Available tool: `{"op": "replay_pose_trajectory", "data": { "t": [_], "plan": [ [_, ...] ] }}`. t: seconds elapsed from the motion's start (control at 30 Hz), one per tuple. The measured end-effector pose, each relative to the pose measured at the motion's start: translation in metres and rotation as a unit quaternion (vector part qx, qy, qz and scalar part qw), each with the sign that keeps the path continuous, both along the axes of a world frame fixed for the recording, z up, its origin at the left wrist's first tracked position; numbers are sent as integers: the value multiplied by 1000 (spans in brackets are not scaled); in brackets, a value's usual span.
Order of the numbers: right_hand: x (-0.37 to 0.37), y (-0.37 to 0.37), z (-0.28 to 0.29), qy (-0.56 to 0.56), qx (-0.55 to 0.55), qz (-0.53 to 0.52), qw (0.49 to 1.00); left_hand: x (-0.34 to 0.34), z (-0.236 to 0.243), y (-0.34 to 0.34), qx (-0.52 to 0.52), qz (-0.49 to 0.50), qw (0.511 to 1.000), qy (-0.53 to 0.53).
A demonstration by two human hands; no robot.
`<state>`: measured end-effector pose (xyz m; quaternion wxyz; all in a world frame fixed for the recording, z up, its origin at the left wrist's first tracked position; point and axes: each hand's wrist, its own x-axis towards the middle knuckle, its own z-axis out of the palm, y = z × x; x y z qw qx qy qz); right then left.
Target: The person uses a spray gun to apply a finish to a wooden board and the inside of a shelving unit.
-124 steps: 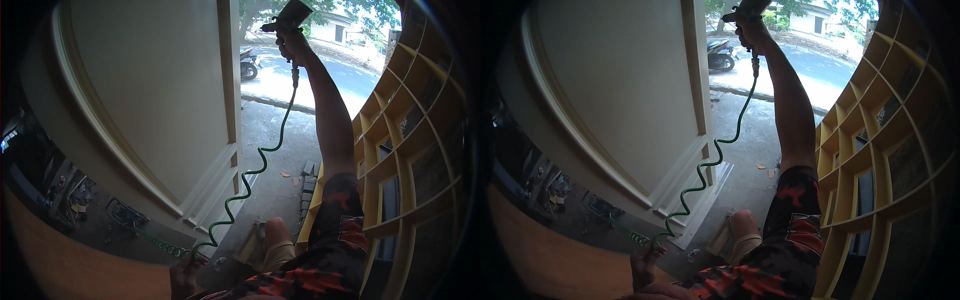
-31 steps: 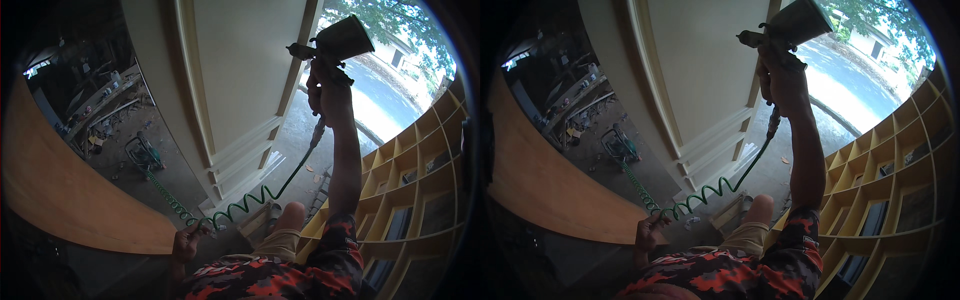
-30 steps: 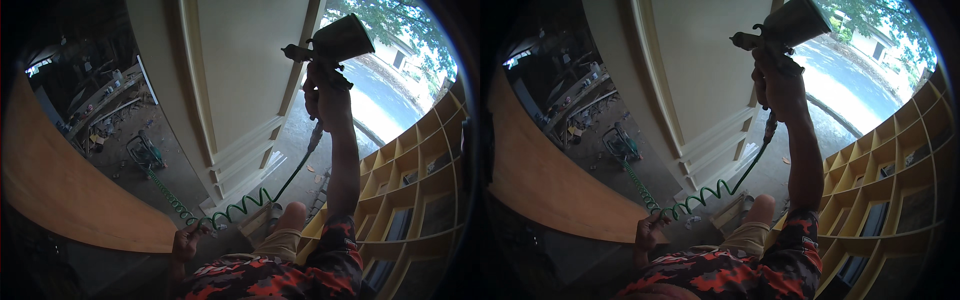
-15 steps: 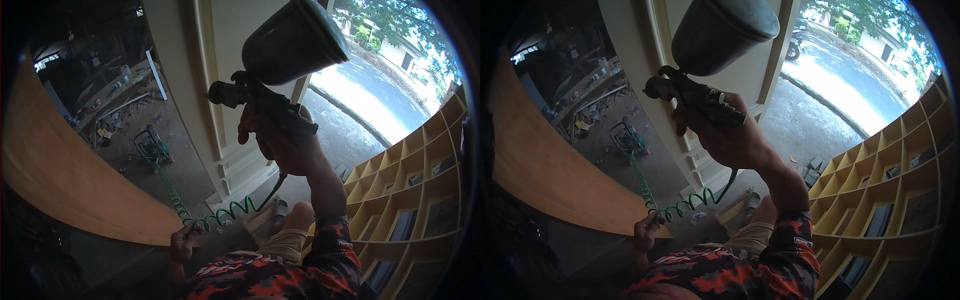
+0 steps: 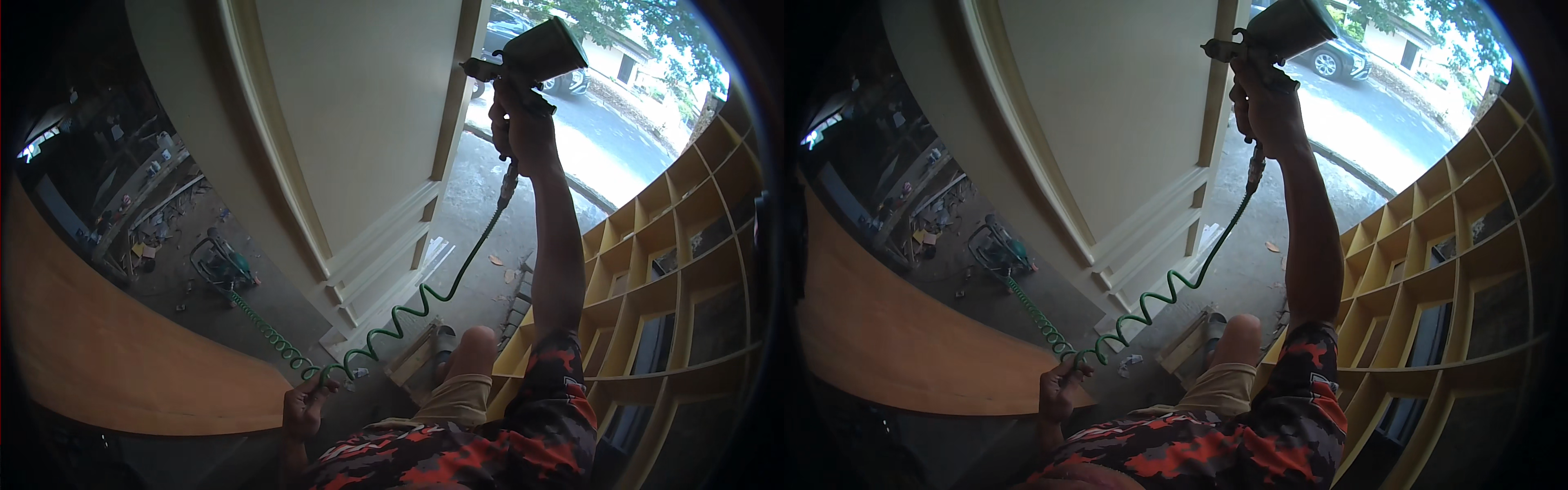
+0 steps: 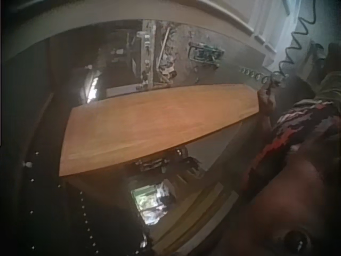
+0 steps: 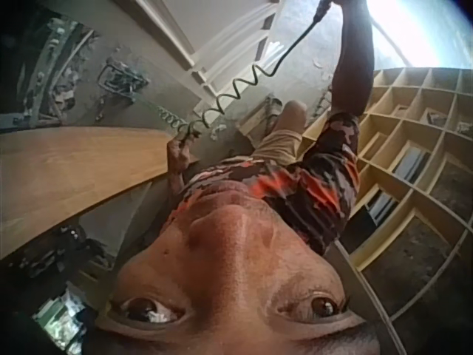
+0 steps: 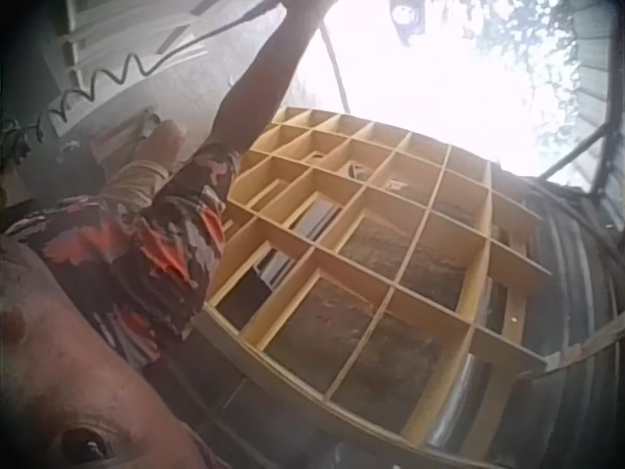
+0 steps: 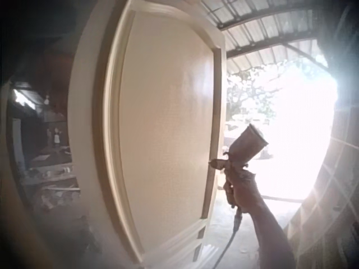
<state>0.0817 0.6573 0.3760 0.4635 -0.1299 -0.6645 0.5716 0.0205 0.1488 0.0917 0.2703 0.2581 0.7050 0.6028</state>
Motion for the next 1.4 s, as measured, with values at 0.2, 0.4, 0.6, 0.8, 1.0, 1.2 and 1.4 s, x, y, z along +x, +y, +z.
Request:
{"op": "replay_pose_trajectory", "data": {
  "t": [0.2,0.4,0.6,0.8,1.0,1.2,1.4],
  "plan": [
    [-10,116,8,20,-9,-37,999,-8,3,43,23,-42,999,-15],
    [-25,192,17,12,-10,-67,998,-7,21,74,13,-64,997,-37],
    [-25,229,23,-15,28,-141,989,-10,16,88,17,-90,996,-13],
    [-29,214,5,-14,9,-199,980,-6,16,84,20,-60,997,-43],
    [-22,121,-15,-6,-19,-59,998,-6,19,52,17,-58,998,-15],
    [-9,-28,-17,-46,-16,-34,998,-2,8,11,18,0,1000,-25],
    [-10,-163,-25,-65,32,83,994,0,-14,-41,12,43,999,18]
  ]
}}
